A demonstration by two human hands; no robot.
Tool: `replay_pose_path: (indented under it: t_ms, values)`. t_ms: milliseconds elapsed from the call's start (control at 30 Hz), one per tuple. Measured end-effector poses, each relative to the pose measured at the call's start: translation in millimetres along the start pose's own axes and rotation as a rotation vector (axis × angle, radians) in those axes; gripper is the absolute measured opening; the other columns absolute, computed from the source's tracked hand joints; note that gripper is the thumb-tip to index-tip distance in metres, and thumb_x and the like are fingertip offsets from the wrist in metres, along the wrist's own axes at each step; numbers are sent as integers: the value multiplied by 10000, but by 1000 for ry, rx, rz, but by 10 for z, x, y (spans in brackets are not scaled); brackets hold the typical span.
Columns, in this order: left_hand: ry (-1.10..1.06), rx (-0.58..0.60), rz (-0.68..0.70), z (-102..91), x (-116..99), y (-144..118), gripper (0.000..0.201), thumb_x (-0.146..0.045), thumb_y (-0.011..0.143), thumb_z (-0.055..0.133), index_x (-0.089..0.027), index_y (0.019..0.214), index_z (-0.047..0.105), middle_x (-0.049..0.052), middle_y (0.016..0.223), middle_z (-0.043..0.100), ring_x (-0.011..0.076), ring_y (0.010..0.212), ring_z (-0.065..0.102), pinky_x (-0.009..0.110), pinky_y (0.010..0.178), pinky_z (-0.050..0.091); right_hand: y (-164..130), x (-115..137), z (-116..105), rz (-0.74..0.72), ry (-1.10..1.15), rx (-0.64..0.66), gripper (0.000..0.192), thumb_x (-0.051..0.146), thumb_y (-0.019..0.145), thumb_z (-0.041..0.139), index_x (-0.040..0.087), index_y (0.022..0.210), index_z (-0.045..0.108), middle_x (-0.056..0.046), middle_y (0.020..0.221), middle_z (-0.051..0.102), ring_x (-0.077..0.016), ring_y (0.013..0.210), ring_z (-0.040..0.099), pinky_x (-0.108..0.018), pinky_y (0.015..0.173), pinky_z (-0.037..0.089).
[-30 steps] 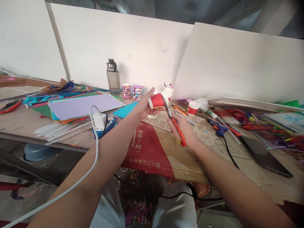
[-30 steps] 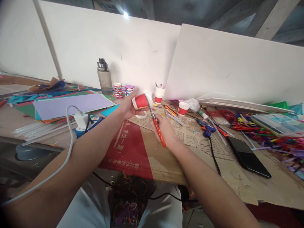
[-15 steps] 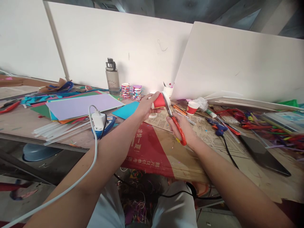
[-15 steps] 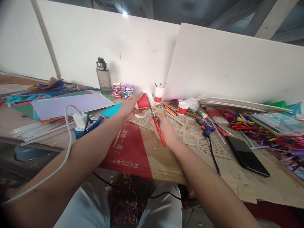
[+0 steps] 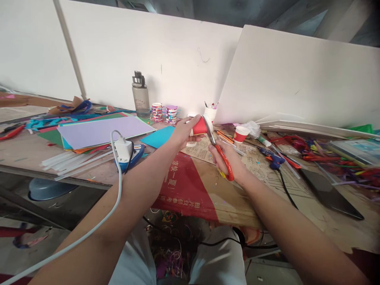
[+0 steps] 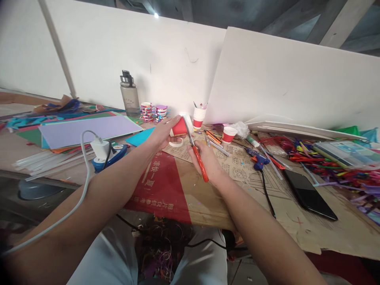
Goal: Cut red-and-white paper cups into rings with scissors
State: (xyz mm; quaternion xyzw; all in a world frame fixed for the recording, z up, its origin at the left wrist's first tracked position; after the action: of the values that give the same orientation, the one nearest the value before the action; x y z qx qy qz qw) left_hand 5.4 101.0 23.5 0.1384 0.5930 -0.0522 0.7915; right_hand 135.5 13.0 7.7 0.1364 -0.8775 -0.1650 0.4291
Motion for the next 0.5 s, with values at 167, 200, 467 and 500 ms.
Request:
replay_pose_path:
  t_ms: [167,200,467,500]
  values:
    - [-20,-4,22,-6,-10,2,514,-598,724,803,-179,972,638,46,761,715,158,613,704,227,529,563,-4,17,-14,-24,-13,-20,366,500,987,447,243,726,427,17,594,485,-121,501,420,-277,479,340]
    - [-23,-2,26,-5,-11,2,512,-594,726,804,-180,980,640,46,767,716,158,616,705,230,537,567,-4,19,-17,-23,-19,-21,364,494,988,445,243,725,427,18,594,485,-122,502,422,-280,484,343]
    - [-89,38,-57,-9,48,43,557,-679,774,708,-177,1008,654,71,777,733,201,698,734,259,583,583,-2,104,-37,-49,-75,-25,370,482,969,483,247,690,418,23,570,465,-135,509,427,-307,534,363]
    - [-102,35,-96,-18,76,51,575,-706,786,673,-173,1000,654,76,765,731,210,692,734,264,573,580,-2,112,-35,-57,-88,-25,375,485,966,491,248,686,414,23,567,463,-135,507,422,-309,538,363]
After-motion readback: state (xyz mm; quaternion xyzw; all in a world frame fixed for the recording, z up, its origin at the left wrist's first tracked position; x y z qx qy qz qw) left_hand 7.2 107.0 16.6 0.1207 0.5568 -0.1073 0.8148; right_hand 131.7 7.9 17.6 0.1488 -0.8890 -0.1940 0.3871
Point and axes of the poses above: each hand's wrist, its own y-axis towards the middle knuckle, its own z-axis out of the palm, x = y × z, the point moved 9 cm from there along y, towards the middle knuckle
